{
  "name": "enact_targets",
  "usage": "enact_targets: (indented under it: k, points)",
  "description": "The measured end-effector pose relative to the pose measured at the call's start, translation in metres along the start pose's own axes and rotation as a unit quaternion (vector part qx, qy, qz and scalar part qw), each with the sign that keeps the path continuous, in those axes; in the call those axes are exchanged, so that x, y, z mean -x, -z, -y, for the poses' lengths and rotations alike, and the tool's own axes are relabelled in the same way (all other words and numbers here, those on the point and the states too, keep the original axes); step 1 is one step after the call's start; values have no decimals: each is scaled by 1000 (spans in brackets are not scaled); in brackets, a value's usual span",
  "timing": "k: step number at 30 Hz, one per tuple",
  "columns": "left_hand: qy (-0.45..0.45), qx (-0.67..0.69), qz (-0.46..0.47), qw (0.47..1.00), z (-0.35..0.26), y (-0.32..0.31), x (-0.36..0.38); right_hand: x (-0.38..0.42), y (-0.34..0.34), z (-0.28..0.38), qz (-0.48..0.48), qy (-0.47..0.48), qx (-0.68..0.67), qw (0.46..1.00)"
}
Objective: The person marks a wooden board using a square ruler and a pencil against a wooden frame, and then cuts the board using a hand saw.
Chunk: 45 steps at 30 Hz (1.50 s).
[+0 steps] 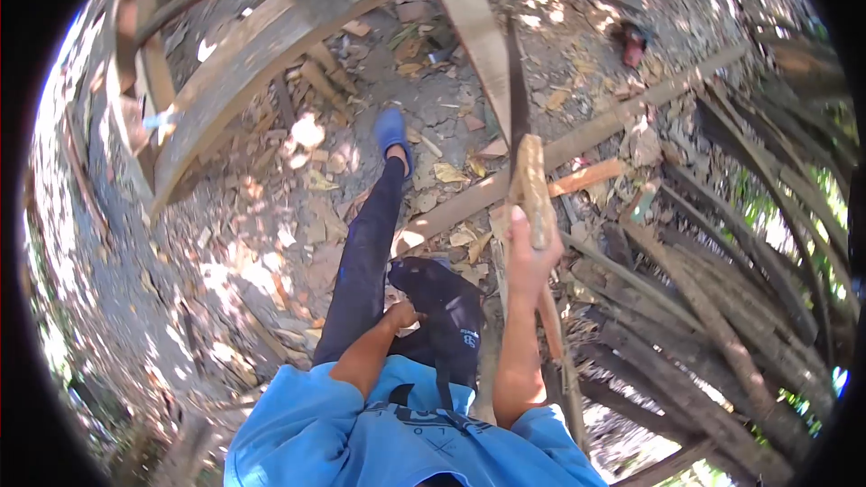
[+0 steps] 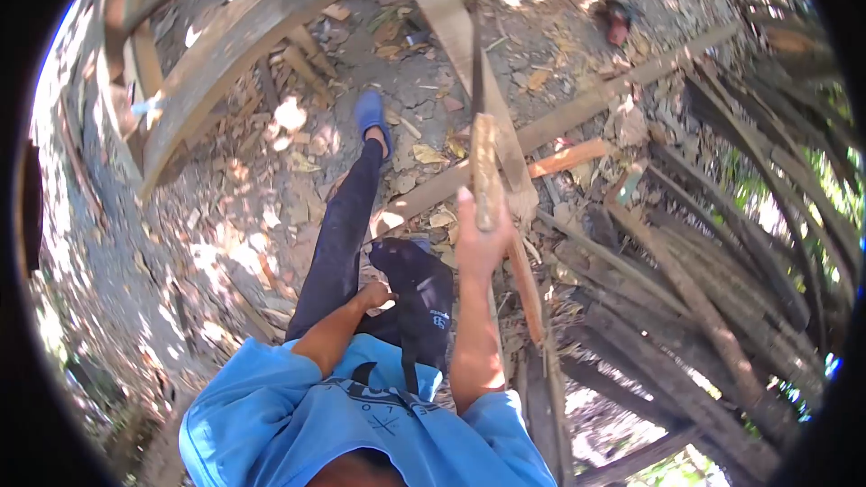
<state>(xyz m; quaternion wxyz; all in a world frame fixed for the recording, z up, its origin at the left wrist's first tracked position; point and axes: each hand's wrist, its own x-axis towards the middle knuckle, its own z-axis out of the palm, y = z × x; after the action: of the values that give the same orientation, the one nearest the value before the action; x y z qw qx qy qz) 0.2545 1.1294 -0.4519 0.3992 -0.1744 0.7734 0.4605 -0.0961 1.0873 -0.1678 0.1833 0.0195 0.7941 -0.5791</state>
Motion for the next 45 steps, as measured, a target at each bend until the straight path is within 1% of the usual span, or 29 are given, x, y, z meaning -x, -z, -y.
enact_targets:
  k: [1,2,3,6,7,8,9,10,11,12,13,15,17,19,20,21,23,24,26,27,28,30,31,34,35,37,41,43,45]
  points:
    - [-71,-58,39,995,16,7,-12,0,-4,0,-3,-7,-9,1000]
    - [-138,-111,96,979,22,37,-27,2,-5,0,6,-16,-16,1000]
    - [-80,83,-21,993,44,36,-52,0,-7,-5,9,-8,-22,1000]
    - [-103,-64,-186,975,28,165,-80,-2,-11,3,17,6,-23,1000]
    - [97,67,-181,976,-33,242,-52,-1,-11,4,16,8,-22,1000]
    - [84,61,-199,975,-32,274,-65,-3,-12,4,15,12,-21,1000]
    - [94,52,-212,971,-44,312,-72,-6,-13,5,13,19,-20,1000]
    - [65,26,-236,969,-47,343,-83,-6,-12,7,18,4,-18,1000]
    - [82,1,-290,954,-48,365,-96,-6,-12,11,25,-11,-16,1000]
    - [77,-60,-288,953,-61,394,-103,-6,-12,13,33,-26,-14,999]
    - [75,-120,-285,948,-77,423,-105,-7,-12,13,30,-14,-11,999]
    - [-9,-230,-364,902,-101,465,-122,-10,-14,10,28,11,-4,1000]
    - [-77,-309,-408,856,-140,508,-141,-13,-16,11,30,21,-5,999]
    - [-163,-389,-463,780,-171,538,-158,-14,-17,7,28,25,1,999]
    - [-160,-442,-466,749,-179,551,-174,-15,-18,4,25,28,7,999]
    - [-157,-494,-468,716,-185,559,-185,-16,-19,2,23,32,13,999]
    - [-104,-562,-438,694,-210,569,-184,-17,-20,5,28,16,1,999]
    - [-78,-595,-421,680,-210,569,-188,-16,-20,4,30,7,-6,1000]
    - [-134,-560,-451,682,-188,578,-225,-17,-19,-1,30,36,20,999]
    - [-162,-541,-466,681,-186,579,-229,-17,-19,0,30,47,29,998]
    - [-149,-534,-446,702,-183,579,-232,-18,-19,1,29,58,37,997]
    - [-123,-518,-404,744,-178,580,-238,-18,-18,2,29,48,28,998]
    - [-145,-517,-436,722,-175,581,-242,-18,-17,2,28,42,24,998]
    - [-157,-531,-461,694,-170,581,-245,-19,-13,0,37,5,-10,999]
    - [-161,-532,-465,689,-169,581,-243,-20,-12,-9,36,14,-2,999]
    - [-171,-533,-477,677,-169,582,-245,-20,-13,-2,39,25,6,999]
    - [-174,-532,-474,679,-170,581,-242,-20,-11,3,44,57,44,996]
    - [-172,-535,-469,681,-174,580,-237,-20,-11,2,41,55,35,997]
    - [-169,-529,-454,696,-180,577,-230,-20,-12,1,33,56,24,998]
